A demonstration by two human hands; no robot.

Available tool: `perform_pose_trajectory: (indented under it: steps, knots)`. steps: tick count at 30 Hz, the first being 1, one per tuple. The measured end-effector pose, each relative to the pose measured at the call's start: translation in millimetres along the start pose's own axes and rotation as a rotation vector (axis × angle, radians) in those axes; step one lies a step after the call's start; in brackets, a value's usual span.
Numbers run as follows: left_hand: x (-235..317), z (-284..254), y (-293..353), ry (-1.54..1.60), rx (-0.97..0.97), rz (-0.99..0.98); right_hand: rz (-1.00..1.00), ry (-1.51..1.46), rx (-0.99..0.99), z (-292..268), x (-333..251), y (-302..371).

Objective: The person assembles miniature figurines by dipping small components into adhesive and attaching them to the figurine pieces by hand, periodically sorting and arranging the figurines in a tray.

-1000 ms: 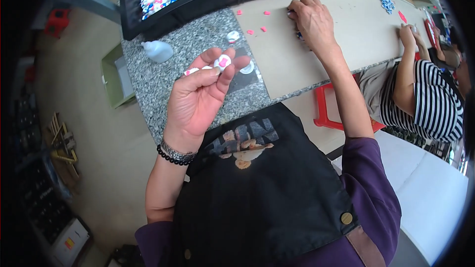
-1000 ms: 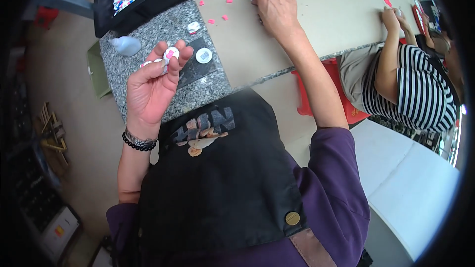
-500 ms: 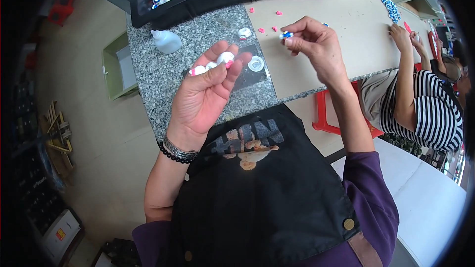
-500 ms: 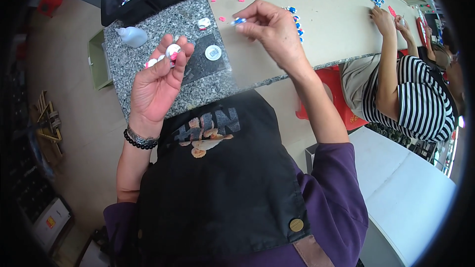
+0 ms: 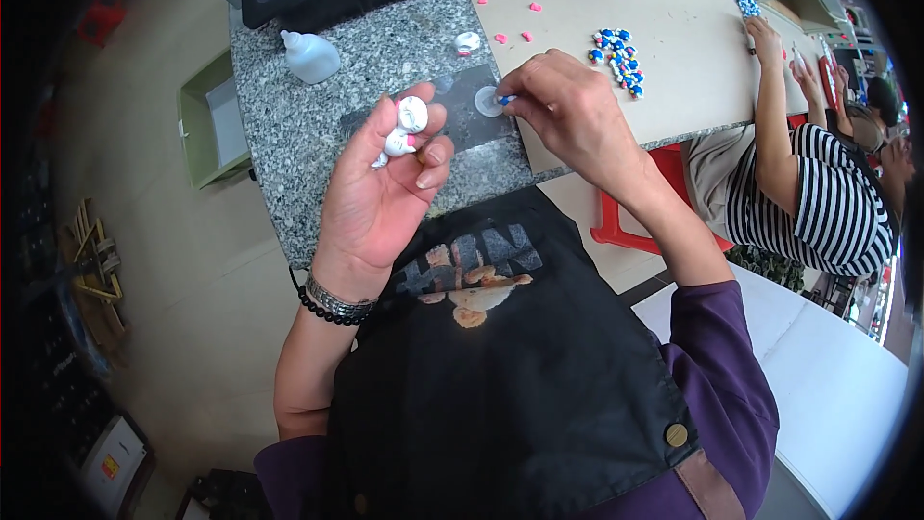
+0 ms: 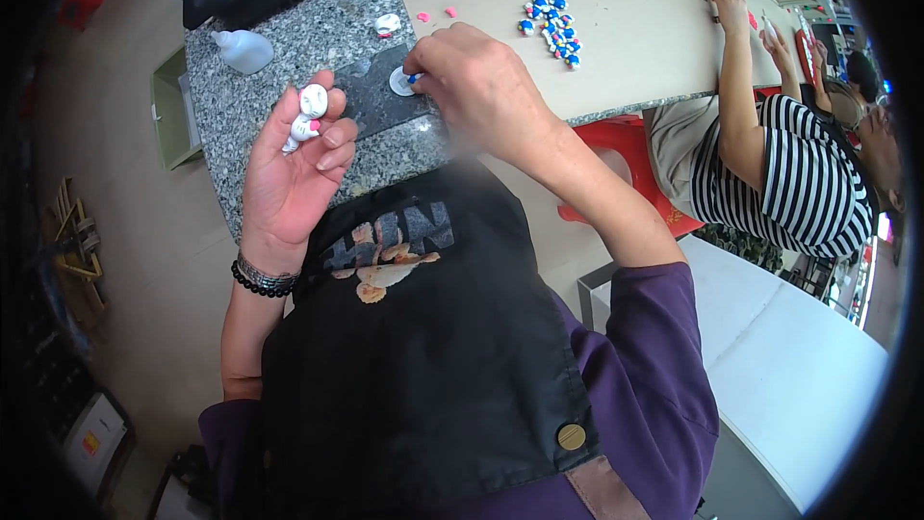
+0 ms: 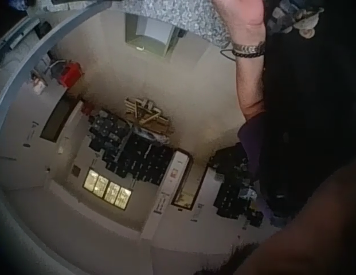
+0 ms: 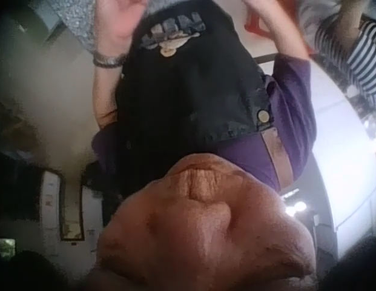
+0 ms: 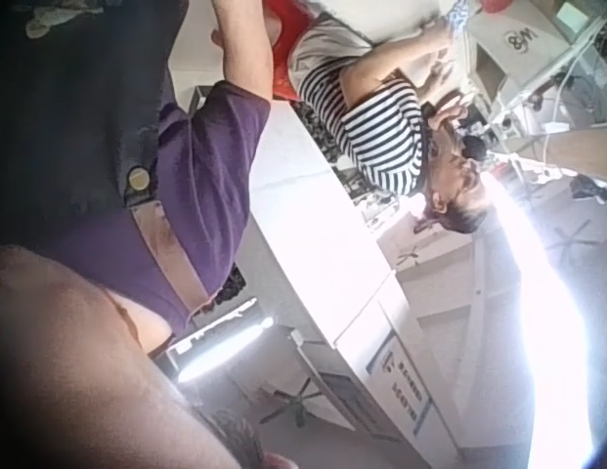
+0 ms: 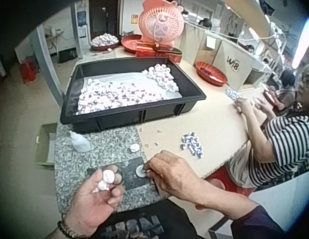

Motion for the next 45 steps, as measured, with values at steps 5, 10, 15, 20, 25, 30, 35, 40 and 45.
perform_pose_trajectory:
  steps: [5, 10, 15, 20, 25, 30, 35, 40, 45]
  knots:
    - [-2, 0, 6, 0.085, 0.016, -0.008, -0.106, 0.257, -0.03, 17, -10, -1]
    - [1, -4, 6, 0.087, -0.003, 0.0, -0.195, 0.418, -0.052, 21, -25, 2]
    - [-1, -6, 8, 0.053, 0.01, -0.006, -0.189, 0.412, -0.049, 20, -25, -2]
    - [-4, -2, 8, -0.012, -0.012, 0.025, -0.128, 0.363, -0.029, 17, -15, 0]
    - [-2, 9, 3, -0.253, -0.015, 0.111, 0.405, -0.457, -0.025, 0, 31, -4]
    - [-3, 17, -2, -0.419, -0.034, 0.214, 0.598, -1.046, -0.053, 9, 37, 7]
    - [-7, 22, -2, -0.388, -0.076, 0.253, 0.486, -1.035, 0.014, -1, 8, 9]
    - [-7, 26, 0, -0.41, -0.106, 0.272, 0.364, -0.801, 0.051, -6, -1, 9]
    - [-6, 25, 2, -0.48, -0.103, 0.334, 0.261, -0.584, 0.086, -10, -13, 11]
Point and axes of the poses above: each hand's wrist, its own y-axis away from the middle knuckle, its own z-axis out of the palm, x = y × z, the point moved 9 cm from there along -y, towards the middle knuckle, and after that the axes turned 12 degrees about z, right-handed, at the moved point
